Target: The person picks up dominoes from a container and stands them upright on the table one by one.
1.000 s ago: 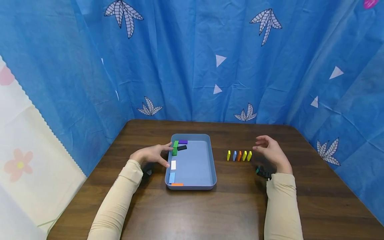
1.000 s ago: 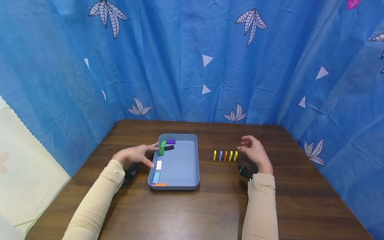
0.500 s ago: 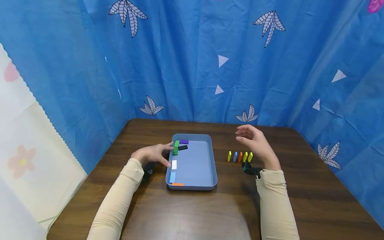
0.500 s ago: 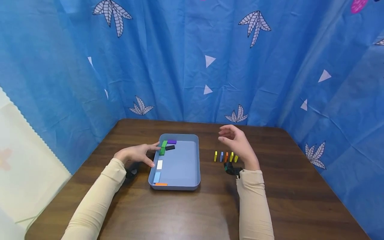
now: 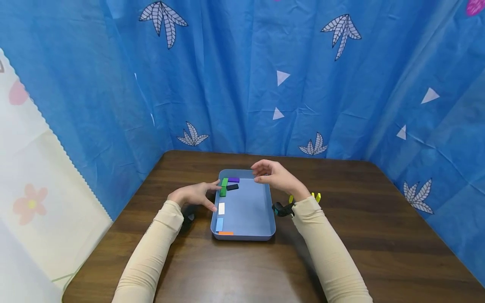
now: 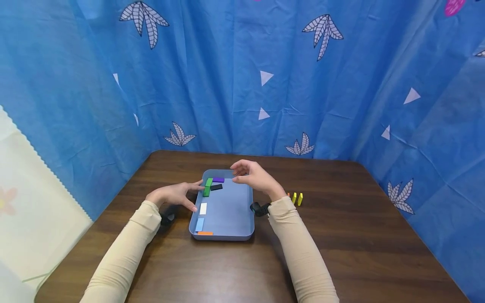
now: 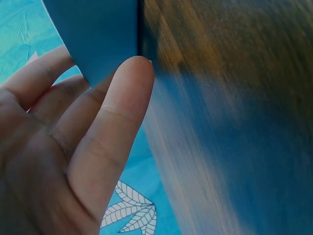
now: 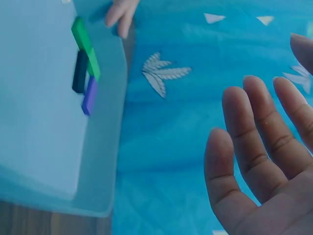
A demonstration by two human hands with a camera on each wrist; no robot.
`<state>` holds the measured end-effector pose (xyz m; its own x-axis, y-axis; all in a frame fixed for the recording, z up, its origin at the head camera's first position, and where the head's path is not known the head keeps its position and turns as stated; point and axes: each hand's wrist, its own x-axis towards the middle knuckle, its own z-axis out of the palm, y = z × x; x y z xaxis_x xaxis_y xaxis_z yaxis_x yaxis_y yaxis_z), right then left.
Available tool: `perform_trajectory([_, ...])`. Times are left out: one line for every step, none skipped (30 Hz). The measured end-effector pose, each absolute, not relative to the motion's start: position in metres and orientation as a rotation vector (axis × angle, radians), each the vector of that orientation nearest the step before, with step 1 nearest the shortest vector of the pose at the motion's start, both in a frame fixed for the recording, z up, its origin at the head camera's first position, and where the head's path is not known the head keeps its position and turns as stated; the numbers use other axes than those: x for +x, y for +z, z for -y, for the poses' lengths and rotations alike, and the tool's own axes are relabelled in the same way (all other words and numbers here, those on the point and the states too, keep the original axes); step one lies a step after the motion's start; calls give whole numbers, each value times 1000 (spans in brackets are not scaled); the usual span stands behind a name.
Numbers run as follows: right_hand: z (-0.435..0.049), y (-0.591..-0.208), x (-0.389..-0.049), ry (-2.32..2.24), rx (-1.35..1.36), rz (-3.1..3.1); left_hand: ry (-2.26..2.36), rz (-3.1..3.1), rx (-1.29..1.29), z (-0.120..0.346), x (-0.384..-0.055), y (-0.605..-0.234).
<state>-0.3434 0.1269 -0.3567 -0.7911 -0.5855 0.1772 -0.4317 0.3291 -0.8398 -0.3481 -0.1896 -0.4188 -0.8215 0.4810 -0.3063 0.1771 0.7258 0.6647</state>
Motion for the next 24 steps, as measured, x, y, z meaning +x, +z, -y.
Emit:
perform_trajectory([-122, -358, -345, -1436, -943, -2422, 882, -2463, 501, 190, -348, -419])
perform_trajectory([-117, -360, -347, -1411, -948, -2420, 881, -2464, 500, 190, -349, -420])
perform_trajectory([-112, -361, -349, -1386, -953, -2424, 881, -2463, 497, 190, -348, -420])
perform_trajectory([-107, -363, -351, -1361, -956, -2424, 878, -2463, 493, 190, -348, -420])
perform_trajectory([-102, -365, -352, -1337, -966, -2421, 879, -2463, 493, 190, -348, -420])
perform_trajectory([-97, -367, -354, -1311, -971, -2423, 877, -2465, 494, 190, -348, -420])
perform_trajectory([-92, -369, -355, -1280, -965, -2428, 875, -2466, 498, 190, -348, -420])
perform_trajectory([-87, -372, -356, -1244, -959, -2433, 878, -2464, 494, 190, -347, -419])
perform_trajectory([-82, -375, -357, -1211, -949, -2432, 879, -2463, 493, 189, -347, -419])
perform_trajectory([-77, -379, -357, -1171, -943, -2431, 881, -2463, 495, 189, -347, -420])
perform_trajectory([-73, -383, -358, -1138, -935, -2425, 886, -2460, 497, 189, -347, -420])
perform_trajectory([-68, -387, -358, -1111, -915, -2420, 889, -2458, 501, 189, -347, -420])
perform_trajectory([-64, -391, -358, -1086, -901, -2407, 889, -2457, 505, 189, -348, -420])
perform_trajectory([-60, -395, -358, -1062, -891, -2396, 895, -2453, 505, 189, -347, -420])
perform_trajectory([-57, -399, -358, -1042, -883, -2383, 896, -2452, 508, 189, -348, -421])
perform_trajectory([-54, -402, -359, -1027, -878, -2373, 901, -2448, 506, 188, -347, -421])
perform_trajectory([-51, -405, -359, -1017, -870, -2364, 901, -2448, 506, 188, -347, -421])
perform_trajectory([-49, -407, -359, -1002, -862, -2358, 898, -2448, 509, 188, -347, -421])
perform_trajectory([-48, -410, -360, -986, -858, -2352, 898, -2447, 513, 188, -347, -420])
perform_trajectory([-46, -412, -361, -973, -854, -2351, 897, -2449, 516, 188, -346, -420])
perform_trajectory([-45, -413, -361, -962, -848, -2347, 893, -2454, 517, 189, -346, -419])
perform_trajectory([-44, -414, -362, -954, -838, -2342, 891, -2458, 517, 189, -346, -418])
perform_trajectory([-43, -415, -362, -943, -829, -2338, 886, -2463, 520, 189, -346, -418])
perform_trajectory([-42, -416, -363, -935, -819, -2331, 885, -2466, 520, 190, -345, -417])
